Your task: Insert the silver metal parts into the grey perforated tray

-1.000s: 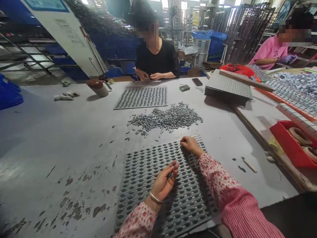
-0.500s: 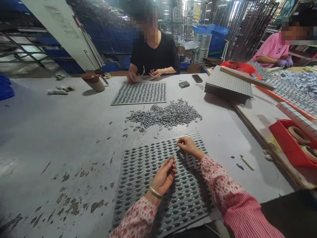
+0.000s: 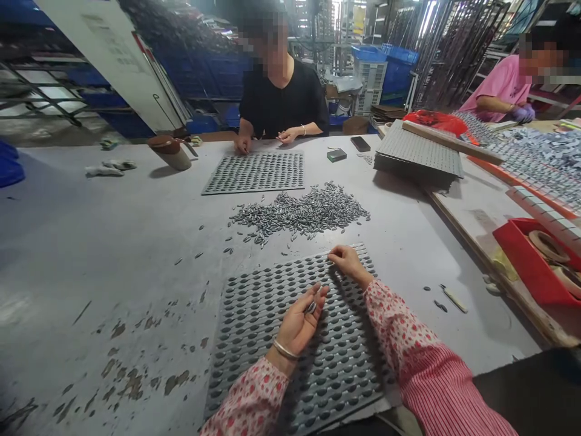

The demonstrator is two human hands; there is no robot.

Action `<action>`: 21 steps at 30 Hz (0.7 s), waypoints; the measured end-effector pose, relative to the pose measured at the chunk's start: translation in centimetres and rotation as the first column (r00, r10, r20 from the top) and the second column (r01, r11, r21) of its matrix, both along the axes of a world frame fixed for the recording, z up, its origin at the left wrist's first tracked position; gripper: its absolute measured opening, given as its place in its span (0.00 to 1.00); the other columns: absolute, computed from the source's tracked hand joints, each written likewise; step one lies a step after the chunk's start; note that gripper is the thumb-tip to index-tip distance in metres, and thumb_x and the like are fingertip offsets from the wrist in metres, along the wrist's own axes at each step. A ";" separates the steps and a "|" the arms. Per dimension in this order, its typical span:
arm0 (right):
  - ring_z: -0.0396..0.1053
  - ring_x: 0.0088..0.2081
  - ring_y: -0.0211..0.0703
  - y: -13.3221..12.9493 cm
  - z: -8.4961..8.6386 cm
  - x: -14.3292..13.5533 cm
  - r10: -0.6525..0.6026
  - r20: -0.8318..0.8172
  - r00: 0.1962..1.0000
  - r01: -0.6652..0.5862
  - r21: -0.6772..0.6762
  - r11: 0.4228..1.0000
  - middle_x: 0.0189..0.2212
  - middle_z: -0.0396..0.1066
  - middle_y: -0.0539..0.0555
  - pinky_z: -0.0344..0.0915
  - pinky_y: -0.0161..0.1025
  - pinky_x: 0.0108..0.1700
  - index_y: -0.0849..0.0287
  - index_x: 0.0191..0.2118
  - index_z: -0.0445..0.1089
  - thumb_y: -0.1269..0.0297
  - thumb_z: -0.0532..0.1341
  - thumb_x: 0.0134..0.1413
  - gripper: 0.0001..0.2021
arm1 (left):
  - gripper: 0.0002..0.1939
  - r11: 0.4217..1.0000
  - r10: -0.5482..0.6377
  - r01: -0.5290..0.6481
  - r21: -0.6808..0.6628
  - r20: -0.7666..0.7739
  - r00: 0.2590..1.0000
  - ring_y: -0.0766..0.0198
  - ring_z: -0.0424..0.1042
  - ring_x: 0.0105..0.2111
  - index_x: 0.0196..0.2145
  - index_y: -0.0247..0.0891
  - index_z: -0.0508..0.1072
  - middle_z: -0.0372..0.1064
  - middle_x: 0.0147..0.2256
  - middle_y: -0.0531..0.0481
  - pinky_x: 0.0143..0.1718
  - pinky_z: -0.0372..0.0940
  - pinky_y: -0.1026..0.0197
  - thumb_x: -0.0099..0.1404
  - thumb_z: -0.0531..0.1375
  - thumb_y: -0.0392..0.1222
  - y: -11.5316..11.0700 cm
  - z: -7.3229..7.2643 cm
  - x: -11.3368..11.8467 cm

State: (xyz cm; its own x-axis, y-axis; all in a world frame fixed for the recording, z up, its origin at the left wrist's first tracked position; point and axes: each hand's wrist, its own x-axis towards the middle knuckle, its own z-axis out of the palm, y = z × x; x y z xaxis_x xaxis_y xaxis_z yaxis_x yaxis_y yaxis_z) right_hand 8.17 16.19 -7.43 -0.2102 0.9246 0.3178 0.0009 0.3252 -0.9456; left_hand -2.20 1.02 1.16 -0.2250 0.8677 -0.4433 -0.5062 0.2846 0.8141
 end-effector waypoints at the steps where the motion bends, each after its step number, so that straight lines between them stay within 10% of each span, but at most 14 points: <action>1: 0.66 0.28 0.38 0.5 -0.1 -0.2 -0.043 0.035 0.998 0.043 0.004 0.999 0.26 0.71 0.52 0.61 0.34 0.33 0.62 0.31 0.71 0.64 0.58 0.50 0.08 | 0.10 1.000 0.004 -0.004 -0.010 0.004 1.000 0.64 0.74 0.36 0.38 0.26 0.70 0.73 0.38 0.35 0.31 0.70 0.70 0.61 0.52 0.24 -0.1 0.0 0.0; 14: 0.61 0.42 0.46 -0.3 0.9 -0.9 -0.234 0.324 0.917 0.176 0.198 0.964 0.35 0.69 0.58 0.56 0.41 0.48 0.61 0.34 0.71 0.68 0.57 0.55 0.06 | 0.11 0.999 -0.038 0.043 -0.029 0.146 0.989 0.58 0.74 0.39 0.42 0.29 0.69 0.71 0.41 0.37 0.37 0.71 0.60 0.65 0.52 0.37 -0.1 0.0 -0.4; 18: 0.64 0.36 0.40 -2.4 2.5 0.3 -0.033 0.320 0.947 -0.056 0.264 0.963 0.31 0.70 0.52 0.59 0.36 0.44 0.58 0.34 0.73 0.63 0.58 0.55 0.07 | 0.12 0.999 -0.036 0.035 0.009 0.137 0.990 0.59 0.73 0.40 0.42 0.31 0.70 0.71 0.41 0.39 0.39 0.70 0.59 0.66 0.51 0.39 0.1 -0.1 -0.4; 21: 0.65 0.35 0.39 -4.5 3.4 1.0 0.268 0.346 0.899 -0.394 0.375 0.839 0.31 0.70 0.51 0.59 0.37 0.44 0.55 0.37 0.75 0.60 0.61 0.53 0.08 | 0.12 0.998 -0.019 0.011 0.068 0.112 0.994 0.63 0.73 0.36 0.39 0.31 0.72 0.72 0.39 0.43 0.39 0.70 0.58 0.67 0.50 0.39 0.4 -0.3 -0.2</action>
